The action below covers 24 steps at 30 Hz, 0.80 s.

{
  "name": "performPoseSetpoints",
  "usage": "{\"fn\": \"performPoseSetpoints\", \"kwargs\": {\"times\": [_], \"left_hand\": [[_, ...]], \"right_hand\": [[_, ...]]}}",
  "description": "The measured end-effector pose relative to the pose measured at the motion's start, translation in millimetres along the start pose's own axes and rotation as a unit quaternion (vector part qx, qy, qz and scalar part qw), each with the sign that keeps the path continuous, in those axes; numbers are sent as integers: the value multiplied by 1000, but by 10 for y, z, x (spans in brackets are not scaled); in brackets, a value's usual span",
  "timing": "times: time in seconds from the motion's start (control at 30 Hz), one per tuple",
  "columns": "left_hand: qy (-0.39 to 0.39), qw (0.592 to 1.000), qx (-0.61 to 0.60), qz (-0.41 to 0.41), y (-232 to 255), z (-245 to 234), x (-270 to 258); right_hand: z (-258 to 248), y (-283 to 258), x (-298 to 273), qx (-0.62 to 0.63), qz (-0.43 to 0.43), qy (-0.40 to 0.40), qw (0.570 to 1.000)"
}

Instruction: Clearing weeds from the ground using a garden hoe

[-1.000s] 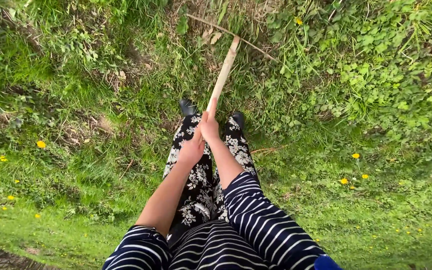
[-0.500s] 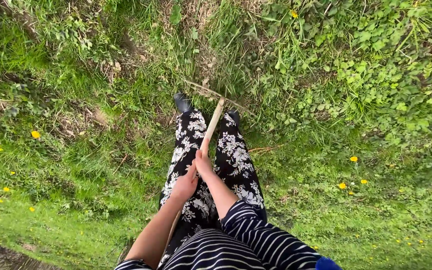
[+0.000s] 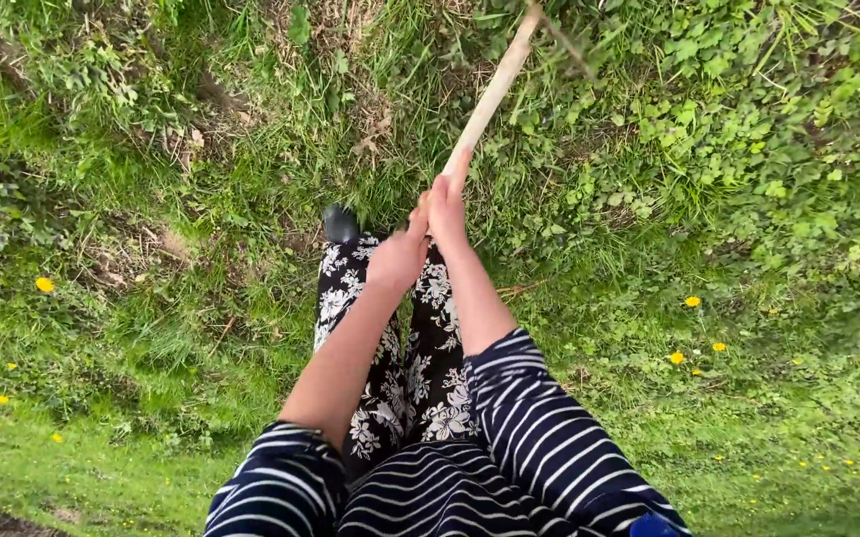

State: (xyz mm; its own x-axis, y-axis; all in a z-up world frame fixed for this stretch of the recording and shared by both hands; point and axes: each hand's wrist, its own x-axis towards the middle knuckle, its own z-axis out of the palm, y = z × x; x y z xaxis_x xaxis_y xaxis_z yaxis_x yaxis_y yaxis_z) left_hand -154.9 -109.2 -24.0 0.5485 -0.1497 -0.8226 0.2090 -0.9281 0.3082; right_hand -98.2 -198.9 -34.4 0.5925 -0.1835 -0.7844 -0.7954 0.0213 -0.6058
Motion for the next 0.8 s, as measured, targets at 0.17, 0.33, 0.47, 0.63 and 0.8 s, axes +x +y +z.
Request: {"fn": "performPoseSetpoints", "kwargs": {"times": [0.17, 0.33, 0.47, 0.63, 0.8], "left_hand": [[31, 998, -6, 50, 488, -285, 629], [-8, 997, -64, 47, 736, -322, 929], [-31, 999, -25, 16, 556, -8, 785], [-57, 998, -12, -1, 81, 325, 628], [-77, 995, -66, -21, 15, 89, 224]], "right_hand": [[-316, -225, 733, 79, -65, -13, 995], [-509, -387, 1060, 107, 15, 5, 994], [-424, -3, 863, 95, -26, -13, 995], [-175, 467, 605, 121, -25, -29, 992], [-21, 726, 457, 100, -30, -47, 993]]}}
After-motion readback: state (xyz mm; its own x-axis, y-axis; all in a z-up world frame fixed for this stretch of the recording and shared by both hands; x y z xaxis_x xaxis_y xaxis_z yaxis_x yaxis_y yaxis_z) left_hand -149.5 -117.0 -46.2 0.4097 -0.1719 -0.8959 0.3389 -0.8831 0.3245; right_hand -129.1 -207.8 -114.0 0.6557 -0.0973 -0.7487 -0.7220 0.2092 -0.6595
